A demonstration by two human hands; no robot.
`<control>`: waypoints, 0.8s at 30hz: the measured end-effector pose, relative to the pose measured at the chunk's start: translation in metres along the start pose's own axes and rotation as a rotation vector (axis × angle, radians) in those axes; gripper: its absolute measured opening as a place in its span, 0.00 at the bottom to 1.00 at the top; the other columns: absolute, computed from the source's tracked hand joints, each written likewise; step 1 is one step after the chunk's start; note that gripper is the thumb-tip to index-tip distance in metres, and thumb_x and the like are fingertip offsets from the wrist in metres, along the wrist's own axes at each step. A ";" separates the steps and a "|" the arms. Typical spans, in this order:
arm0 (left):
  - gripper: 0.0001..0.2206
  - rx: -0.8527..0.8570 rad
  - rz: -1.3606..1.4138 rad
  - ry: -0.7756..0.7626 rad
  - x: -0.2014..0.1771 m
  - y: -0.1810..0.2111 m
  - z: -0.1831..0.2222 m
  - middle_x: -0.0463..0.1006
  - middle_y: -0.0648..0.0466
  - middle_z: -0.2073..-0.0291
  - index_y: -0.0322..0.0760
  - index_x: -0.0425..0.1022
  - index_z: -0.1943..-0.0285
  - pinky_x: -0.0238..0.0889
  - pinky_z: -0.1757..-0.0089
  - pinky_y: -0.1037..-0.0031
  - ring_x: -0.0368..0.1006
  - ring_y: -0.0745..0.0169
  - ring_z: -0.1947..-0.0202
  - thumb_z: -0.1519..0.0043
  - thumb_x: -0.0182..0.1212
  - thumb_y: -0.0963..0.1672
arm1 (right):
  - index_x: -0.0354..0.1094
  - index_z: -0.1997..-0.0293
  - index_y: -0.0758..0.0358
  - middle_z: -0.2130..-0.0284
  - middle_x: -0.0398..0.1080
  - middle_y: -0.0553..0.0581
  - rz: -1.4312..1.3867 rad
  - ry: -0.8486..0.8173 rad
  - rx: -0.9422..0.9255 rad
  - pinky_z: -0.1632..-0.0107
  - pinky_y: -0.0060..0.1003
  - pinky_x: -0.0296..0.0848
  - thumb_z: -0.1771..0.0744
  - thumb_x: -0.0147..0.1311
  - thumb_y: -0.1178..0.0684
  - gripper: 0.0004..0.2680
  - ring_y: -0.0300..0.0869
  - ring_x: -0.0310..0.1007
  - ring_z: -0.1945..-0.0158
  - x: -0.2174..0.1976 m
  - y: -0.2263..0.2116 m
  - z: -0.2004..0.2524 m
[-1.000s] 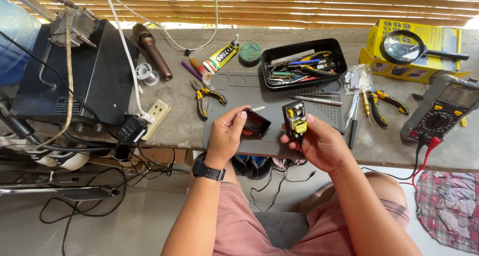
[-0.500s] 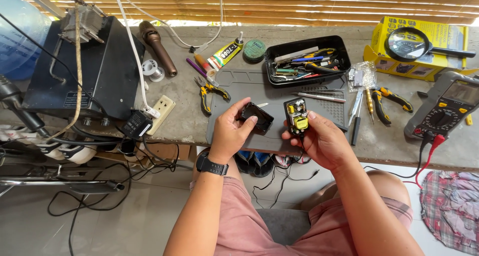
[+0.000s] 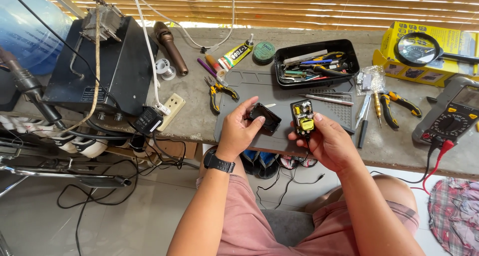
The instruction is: Disassembling a plastic power adapter casing to extract and inspect the internal printed circuit board.
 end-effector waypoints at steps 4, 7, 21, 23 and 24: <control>0.29 0.015 0.005 0.000 0.001 0.020 0.001 0.87 0.47 0.50 0.36 0.80 0.21 0.87 0.58 0.74 0.82 0.67 0.52 0.35 0.76 0.36 | 0.69 0.26 0.76 0.48 0.82 0.78 0.009 -0.017 -0.006 0.53 0.52 0.91 0.21 0.46 0.49 0.18 0.66 0.89 0.53 -0.003 0.001 0.000; 0.31 0.003 0.063 0.083 -0.013 0.035 -0.003 0.85 0.47 0.47 0.39 0.78 0.19 0.89 0.54 0.72 0.81 0.63 0.50 0.36 0.71 0.34 | 0.69 0.26 0.77 0.47 0.81 0.79 0.019 -0.026 -0.022 0.53 0.51 0.91 0.21 0.46 0.49 0.18 0.65 0.89 0.53 -0.002 0.000 0.000; 0.28 0.335 -0.652 0.356 -0.001 0.024 -0.027 0.81 0.51 0.49 0.40 0.86 0.34 0.83 0.60 0.67 0.88 0.49 0.57 0.43 0.87 0.50 | 0.70 0.27 0.75 0.46 0.81 0.80 0.039 -0.015 -0.022 0.54 0.53 0.90 0.21 0.46 0.48 0.18 0.66 0.88 0.52 -0.006 0.001 0.002; 0.27 0.381 -0.749 0.350 0.004 0.009 -0.040 0.80 0.53 0.50 0.42 0.86 0.35 0.79 0.53 0.62 0.84 0.48 0.53 0.43 0.85 0.52 | 0.70 0.27 0.75 0.46 0.81 0.80 0.037 -0.017 -0.023 0.54 0.53 0.90 0.21 0.46 0.48 0.18 0.66 0.88 0.53 -0.006 0.001 0.000; 0.27 0.424 -0.847 0.344 0.006 0.001 -0.046 0.78 0.55 0.52 0.43 0.86 0.37 0.75 0.47 0.57 0.80 0.48 0.49 0.42 0.84 0.54 | 0.70 0.27 0.75 0.46 0.81 0.81 0.035 -0.018 -0.022 0.54 0.53 0.91 0.21 0.46 0.48 0.18 0.66 0.88 0.53 -0.006 0.002 0.000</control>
Point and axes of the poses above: each hand's wrist, its own z-axis away from the middle knuckle, its own x-axis out of the palm, y = z × x, the point moved 1 cm from there along -z, towards the middle knuckle
